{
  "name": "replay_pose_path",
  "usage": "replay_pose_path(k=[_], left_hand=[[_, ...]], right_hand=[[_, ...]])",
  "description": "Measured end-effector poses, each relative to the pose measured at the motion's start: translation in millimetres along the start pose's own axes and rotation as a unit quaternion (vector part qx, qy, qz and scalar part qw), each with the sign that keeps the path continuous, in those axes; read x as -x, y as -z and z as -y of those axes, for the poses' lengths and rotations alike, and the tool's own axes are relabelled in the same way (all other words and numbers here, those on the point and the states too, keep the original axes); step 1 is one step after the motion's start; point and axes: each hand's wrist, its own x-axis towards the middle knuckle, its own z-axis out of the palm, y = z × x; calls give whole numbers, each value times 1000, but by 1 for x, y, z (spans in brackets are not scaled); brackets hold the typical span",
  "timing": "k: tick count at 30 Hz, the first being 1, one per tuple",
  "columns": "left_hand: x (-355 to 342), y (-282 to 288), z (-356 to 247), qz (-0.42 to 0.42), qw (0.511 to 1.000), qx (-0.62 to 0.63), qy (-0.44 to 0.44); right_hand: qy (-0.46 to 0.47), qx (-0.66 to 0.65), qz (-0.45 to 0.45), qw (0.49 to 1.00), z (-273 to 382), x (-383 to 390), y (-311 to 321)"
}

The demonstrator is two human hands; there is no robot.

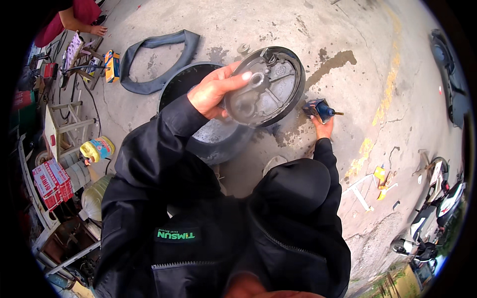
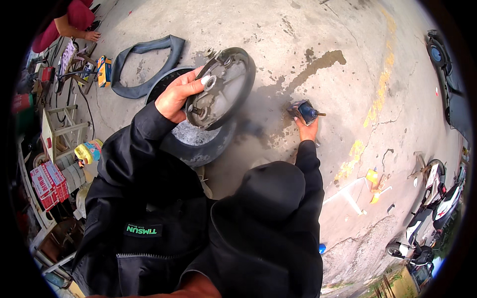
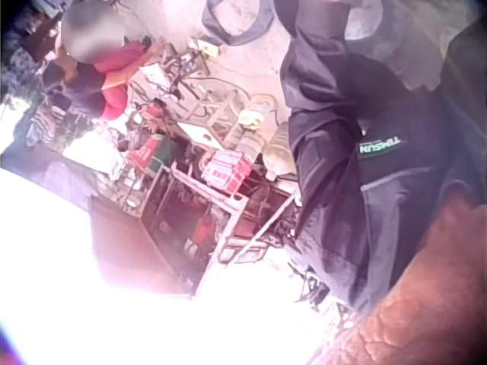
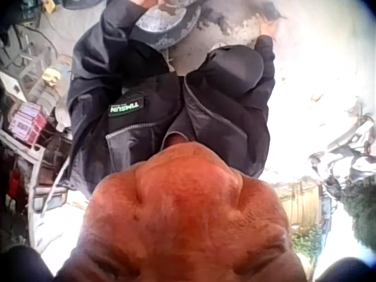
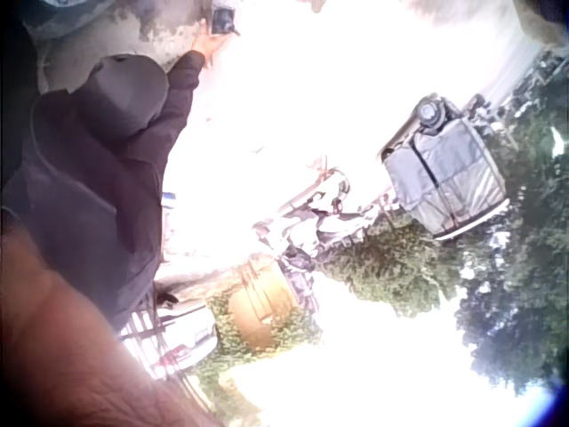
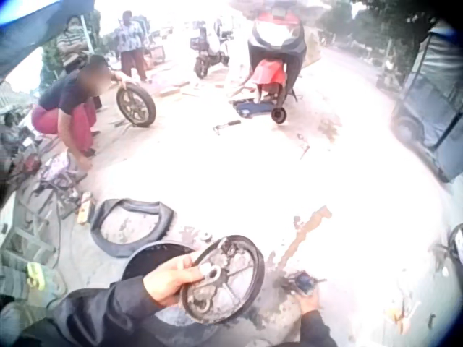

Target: The person cleans a circular metal motorcycle part in a bucket of water, then uses a hammer to tap it. They apply glue to the part using a tube and a wrench, then inspect the assembly. The person works in an outdoor area with other motorcycle parts and tools visible.

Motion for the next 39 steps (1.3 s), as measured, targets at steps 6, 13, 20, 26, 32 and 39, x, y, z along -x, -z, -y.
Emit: replay_pose_path(k=[6,13,20,26,32,39], left_hand=[[12,0,2,1,1000,-7,26],[15,-13,-9,10,996,-49,73],[19,-24,-24,4,996,-25,91],[34,-25,-33,0,992,-74,101],[44,-20,-36,-6,991,-78,113],[50,-19,-38,-10,991,-89,100]], right_hand=[[21,-51,-36,998,57,1,-12],[288,327,-48,899,275,23,48],[424,515,-104,738,391,40,58],[472,542,-92,689,419,34,37],[514,568,-90,636,433,32,18],[546,592,-110,583,439,26,15]])
